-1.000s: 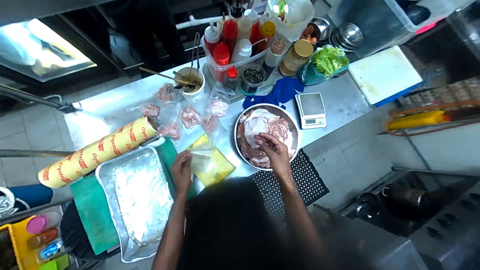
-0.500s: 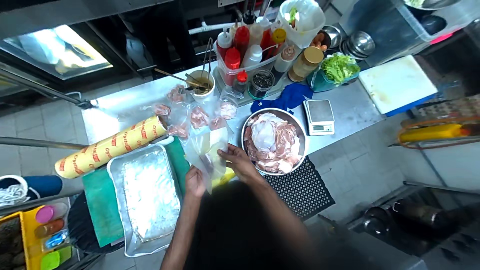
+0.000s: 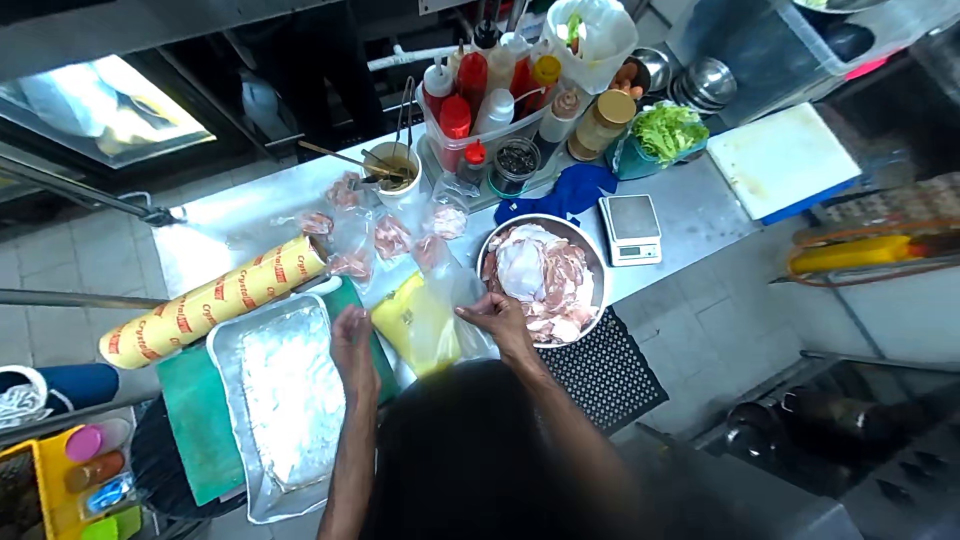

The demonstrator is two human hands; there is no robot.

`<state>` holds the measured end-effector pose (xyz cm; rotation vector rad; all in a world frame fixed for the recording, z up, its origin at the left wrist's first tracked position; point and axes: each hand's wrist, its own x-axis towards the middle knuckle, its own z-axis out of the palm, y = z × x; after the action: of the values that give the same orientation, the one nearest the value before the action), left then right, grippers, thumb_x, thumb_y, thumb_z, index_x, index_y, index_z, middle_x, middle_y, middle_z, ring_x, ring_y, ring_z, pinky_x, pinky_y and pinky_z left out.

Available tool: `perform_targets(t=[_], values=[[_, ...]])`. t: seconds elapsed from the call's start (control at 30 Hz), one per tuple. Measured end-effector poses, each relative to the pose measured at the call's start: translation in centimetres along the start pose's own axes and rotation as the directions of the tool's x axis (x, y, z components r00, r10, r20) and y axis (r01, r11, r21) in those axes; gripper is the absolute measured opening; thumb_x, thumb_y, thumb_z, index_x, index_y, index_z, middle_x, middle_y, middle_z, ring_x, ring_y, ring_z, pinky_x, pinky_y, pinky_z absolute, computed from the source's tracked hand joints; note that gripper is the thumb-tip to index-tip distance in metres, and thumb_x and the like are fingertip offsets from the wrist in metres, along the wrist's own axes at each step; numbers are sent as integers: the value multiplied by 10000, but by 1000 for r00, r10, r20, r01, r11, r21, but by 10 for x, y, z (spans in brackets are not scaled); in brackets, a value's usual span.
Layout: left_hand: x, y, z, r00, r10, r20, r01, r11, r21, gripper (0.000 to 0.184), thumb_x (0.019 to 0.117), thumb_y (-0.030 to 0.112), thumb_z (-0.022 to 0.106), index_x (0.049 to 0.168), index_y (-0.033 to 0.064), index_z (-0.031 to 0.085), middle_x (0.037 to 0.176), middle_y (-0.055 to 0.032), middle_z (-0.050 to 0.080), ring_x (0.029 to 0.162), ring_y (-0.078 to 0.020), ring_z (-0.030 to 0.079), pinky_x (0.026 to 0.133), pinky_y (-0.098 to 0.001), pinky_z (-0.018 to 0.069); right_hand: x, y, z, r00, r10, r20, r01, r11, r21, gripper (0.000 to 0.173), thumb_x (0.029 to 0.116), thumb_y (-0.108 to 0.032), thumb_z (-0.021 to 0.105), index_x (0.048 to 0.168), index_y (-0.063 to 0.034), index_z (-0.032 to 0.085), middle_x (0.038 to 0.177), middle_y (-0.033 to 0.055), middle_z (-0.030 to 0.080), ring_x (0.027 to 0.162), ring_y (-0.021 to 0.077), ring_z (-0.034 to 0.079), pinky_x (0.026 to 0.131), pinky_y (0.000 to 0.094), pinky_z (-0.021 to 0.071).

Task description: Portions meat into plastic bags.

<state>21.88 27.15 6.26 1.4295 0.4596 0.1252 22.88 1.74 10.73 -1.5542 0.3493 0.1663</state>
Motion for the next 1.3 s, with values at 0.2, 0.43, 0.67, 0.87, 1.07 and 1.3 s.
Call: perform_targets(t=[0.2,0.43,0.67,0.87,1.07,1.3], values=[[-34,33,49,897,70,437,-72,997,-11,257,906,114,759,1093,-15,639,951,-98,703,804,-204,699,718,-360,622,-11,1,39,979,-120,166,177,904,-390,331,835,-353,786,766,-63,641,645,8,554,600,129,533,590,367,477],[-20,28,30,867,-22,498,136,972,-193,25,950,57,645,952,32,640,809,-51,678,662,-125,649,647,-292,584,2,-3,22,952,29,303,-90,978,190,271,809,-80,824,717,-87,569,664,-38,570,613,46,545,605,239,496],[-31,34,45,972,11,237,-64,974,219,174,958,72,651,1063,-5,537,916,-86,664,753,-182,692,653,-346,622,-8,-1,45,944,-244,220,295,925,-241,293,941,-312,731,861,-38,668,699,19,580,631,97,543,613,290,483],[-19,32,38,995,53,-87,-52,999,11,188,988,15,545,1171,-18,519,835,-34,590,685,-102,597,634,-287,552,-3,-8,27,827,-311,468,492,805,-333,384,959,-381,719,1213,-92,726,1158,74,729,1117,187,667,1015,410,533],[-6,36,16,961,239,-139,-214,961,173,108,984,59,578,1058,27,506,787,-4,545,572,-81,539,512,-251,502,45,29,-49,954,-267,-135,-43,323,-945,821,819,-598,747,1486,-172,528,1474,250,485,1348,468,460,1045,659,410],[-1,27,31,960,264,90,-279,920,274,387,799,46,749,1097,13,504,918,-52,590,755,-99,602,644,-250,534,70,31,-59,952,-274,-138,-80,212,-974,358,998,-279,607,1300,-94,662,1252,256,590,1100,448,595,888,584,510]])
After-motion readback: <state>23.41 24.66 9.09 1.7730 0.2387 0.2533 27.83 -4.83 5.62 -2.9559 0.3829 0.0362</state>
